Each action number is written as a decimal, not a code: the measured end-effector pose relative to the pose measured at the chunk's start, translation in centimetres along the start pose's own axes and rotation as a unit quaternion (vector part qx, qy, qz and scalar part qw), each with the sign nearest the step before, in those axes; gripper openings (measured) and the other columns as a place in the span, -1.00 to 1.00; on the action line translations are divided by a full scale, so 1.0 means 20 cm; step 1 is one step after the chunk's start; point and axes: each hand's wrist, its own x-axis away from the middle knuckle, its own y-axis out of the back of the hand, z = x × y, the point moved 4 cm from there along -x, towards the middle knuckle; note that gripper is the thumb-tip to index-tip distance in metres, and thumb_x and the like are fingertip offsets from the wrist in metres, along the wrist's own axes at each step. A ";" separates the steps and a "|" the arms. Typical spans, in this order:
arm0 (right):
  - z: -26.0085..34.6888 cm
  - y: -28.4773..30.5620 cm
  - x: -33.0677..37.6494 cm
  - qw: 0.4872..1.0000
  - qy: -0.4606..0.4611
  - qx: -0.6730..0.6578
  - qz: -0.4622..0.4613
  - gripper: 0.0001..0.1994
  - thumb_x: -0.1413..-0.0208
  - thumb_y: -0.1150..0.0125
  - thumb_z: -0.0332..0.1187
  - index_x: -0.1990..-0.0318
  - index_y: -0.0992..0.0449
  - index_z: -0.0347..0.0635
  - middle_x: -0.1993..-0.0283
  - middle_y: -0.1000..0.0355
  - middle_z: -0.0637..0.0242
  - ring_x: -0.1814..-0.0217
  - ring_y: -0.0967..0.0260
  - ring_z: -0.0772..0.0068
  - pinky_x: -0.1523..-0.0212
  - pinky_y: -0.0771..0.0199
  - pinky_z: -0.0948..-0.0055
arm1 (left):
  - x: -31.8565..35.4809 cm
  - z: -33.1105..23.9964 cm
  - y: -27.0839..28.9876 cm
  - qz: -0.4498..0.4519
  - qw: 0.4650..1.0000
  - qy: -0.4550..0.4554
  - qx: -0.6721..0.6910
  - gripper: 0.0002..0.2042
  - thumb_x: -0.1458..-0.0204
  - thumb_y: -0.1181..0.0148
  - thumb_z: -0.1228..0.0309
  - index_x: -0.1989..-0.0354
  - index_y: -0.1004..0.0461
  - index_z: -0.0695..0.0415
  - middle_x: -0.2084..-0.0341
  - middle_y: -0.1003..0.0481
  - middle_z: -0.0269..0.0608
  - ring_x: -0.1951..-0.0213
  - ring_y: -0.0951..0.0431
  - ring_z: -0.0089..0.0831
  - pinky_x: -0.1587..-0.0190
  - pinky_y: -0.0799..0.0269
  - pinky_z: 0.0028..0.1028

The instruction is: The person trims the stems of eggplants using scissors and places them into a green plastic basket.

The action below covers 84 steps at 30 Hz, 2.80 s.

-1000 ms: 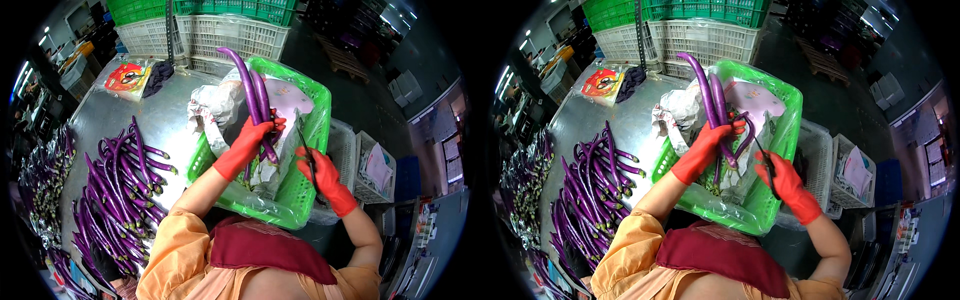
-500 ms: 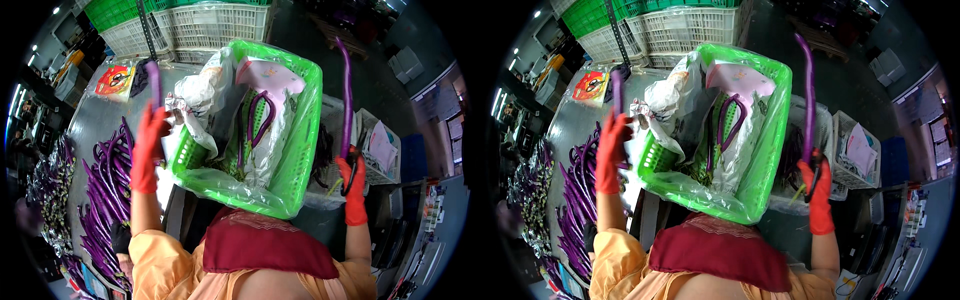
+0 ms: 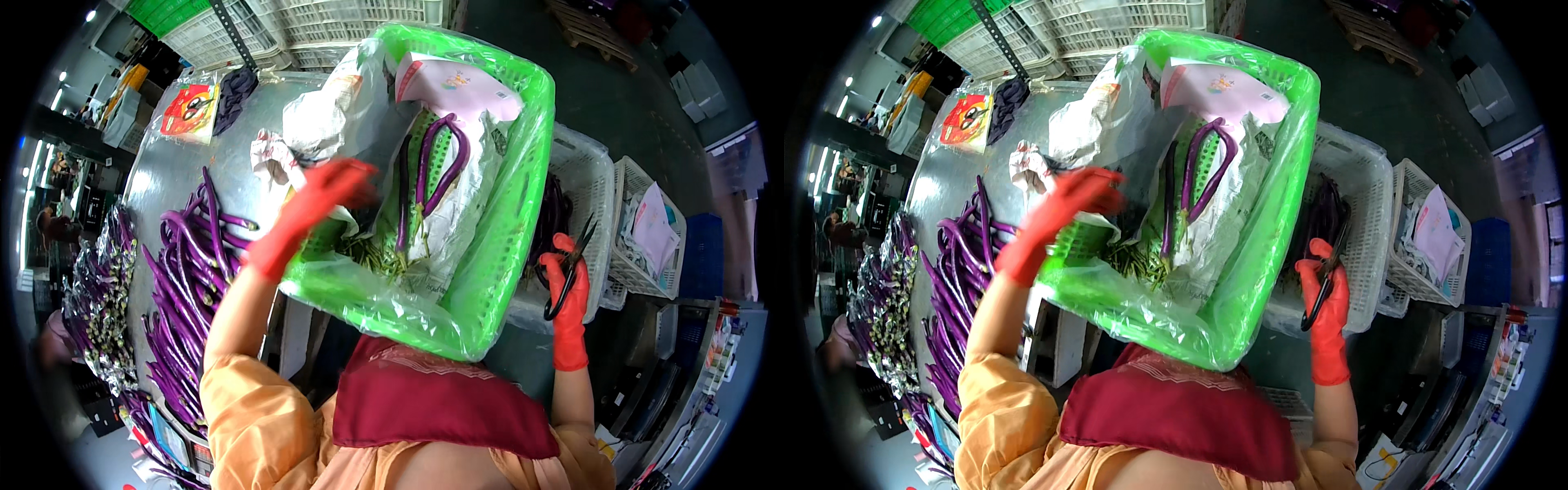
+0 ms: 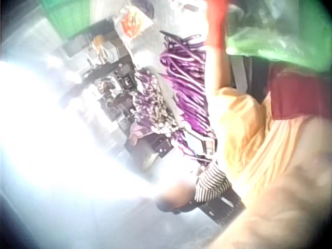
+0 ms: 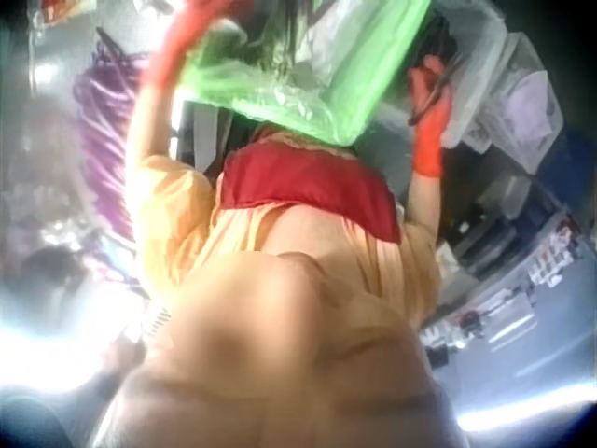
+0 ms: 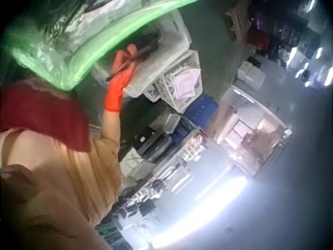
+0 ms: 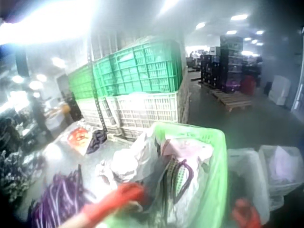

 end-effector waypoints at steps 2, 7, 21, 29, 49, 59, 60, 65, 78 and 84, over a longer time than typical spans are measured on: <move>0.06 -0.07 0.01 0.999 -0.032 0.015 0.002 -0.62 -0.05 -0.22 -0.50 -0.06 -0.39 -0.24 0.11 -0.41 0.40 0.30 -0.31 0.67 0.30 -0.30 0.64 | -0.31 0.43 -0.21 0.085 0.989 0.117 0.008 -0.71 -0.18 0.01 0.25 0.14 -0.46 0.25 0.39 -0.55 -0.09 0.37 -0.59 -0.37 0.27 -0.54 -0.44; 0.12 -0.07 0.16 0.991 -0.083 0.077 -0.064 -0.62 -0.03 -0.21 -0.57 -0.05 -0.38 -0.33 0.11 -0.43 0.28 0.20 -0.38 0.57 0.17 -0.40 0.57 | -0.74 1.32 -0.39 0.023 0.949 0.245 -0.199 -0.58 0.06 -0.21 0.13 0.30 -0.52 0.34 0.43 -0.56 0.09 0.47 -0.59 -0.04 0.34 -0.49 -0.23; -0.01 -0.01 0.44 0.942 -0.233 0.158 -0.185 -0.59 0.04 -0.19 -0.57 -0.04 -0.40 -0.26 0.37 -0.40 0.38 0.34 -0.32 0.61 0.26 -0.33 0.58 | -1.04 0.99 -0.62 -0.109 0.895 0.114 -0.418 -0.25 0.17 -0.29 0.23 -0.22 -0.05 0.08 0.11 -0.36 0.18 0.13 -0.47 0.03 0.12 -0.44 -0.15; -0.04 0.00 0.47 0.954 -0.201 0.168 -0.147 -0.60 -0.07 -0.12 -0.42 -0.08 -0.34 -0.32 0.37 -0.41 0.37 0.44 -0.24 0.64 0.41 -0.23 0.62 | -1.18 1.33 -0.68 -0.252 0.885 0.311 -0.236 -0.28 0.19 -0.37 0.26 -0.18 -0.13 0.03 -0.03 -0.27 0.17 -0.02 -0.41 0.03 0.00 -0.41 -0.18; 0.30 -0.06 0.23 0.994 -0.051 0.028 -0.096 -0.61 -0.05 -0.14 -0.47 -0.07 -0.35 -0.30 0.40 -0.42 0.39 0.47 -0.24 0.64 0.41 -0.24 0.63 | -0.68 0.58 -0.30 0.168 0.811 -0.020 0.560 -0.67 -0.11 -0.12 0.15 0.15 -0.43 0.18 0.03 -0.43 0.00 -0.01 -0.46 -0.24 -0.07 -0.37 -0.09; 0.50 -0.42 0.14 0.977 0.100 -0.111 0.152 -0.63 -0.05 -0.20 -0.58 -0.04 -0.36 -0.38 0.35 -0.46 0.35 0.24 -0.44 0.52 0.16 -0.41 0.51 | 0.11 -0.11 -0.46 0.305 0.809 -0.160 0.475 -0.61 0.10 -0.36 0.18 0.25 -0.49 0.25 -0.09 -0.26 0.09 -0.02 -0.39 -0.17 -0.02 -0.39 -0.13; 0.52 -0.45 0.15 0.974 0.103 -0.114 0.166 -0.63 -0.05 -0.20 -0.58 -0.05 -0.35 -0.38 0.35 -0.46 0.34 0.24 -0.44 0.52 0.15 -0.41 0.51 | 0.14 -0.09 -0.49 0.314 0.800 -0.174 0.481 -0.61 0.10 -0.35 0.18 0.25 -0.49 0.26 -0.07 -0.26 0.10 -0.02 -0.39 -0.17 -0.01 -0.41 -0.14; 0.63 -0.55 0.25 0.934 0.144 -0.229 0.235 -0.60 -0.07 -0.16 -0.60 -0.10 -0.30 -0.39 0.22 -0.46 0.20 0.23 -0.43 0.49 0.10 -0.39 0.51 | 0.25 -0.11 -0.61 0.309 0.842 -0.230 0.378 -0.57 0.12 -0.36 0.10 0.24 -0.51 0.23 -0.04 -0.30 0.07 0.01 -0.43 -0.12 0.04 -0.42 -0.19; 0.67 -0.71 0.44 0.963 0.238 0.043 0.121 -0.27 0.04 -0.39 -0.28 -0.23 -0.12 -0.29 -0.16 -0.27 0.19 -0.17 -0.26 0.37 -0.17 -0.25 0.40 | 0.39 -0.22 -0.61 0.260 0.858 -0.302 0.325 -0.58 0.06 -0.32 0.12 0.15 -0.45 0.17 -0.01 -0.36 -0.20 -0.04 -0.35 -0.37 -0.13 -0.22 -0.32; 0.61 -0.77 0.47 0.970 0.218 0.071 0.081 -0.28 0.12 -0.45 -0.30 -0.19 -0.16 -0.18 -0.06 -0.31 0.28 -0.07 -0.29 0.44 -0.10 -0.29 0.43 | 0.39 -0.16 -0.59 0.301 0.832 -0.342 0.317 -0.52 -0.05 -0.20 0.28 -0.13 -0.28 0.17 -0.04 -0.33 -0.26 0.05 -0.37 -0.45 -0.08 -0.28 -0.37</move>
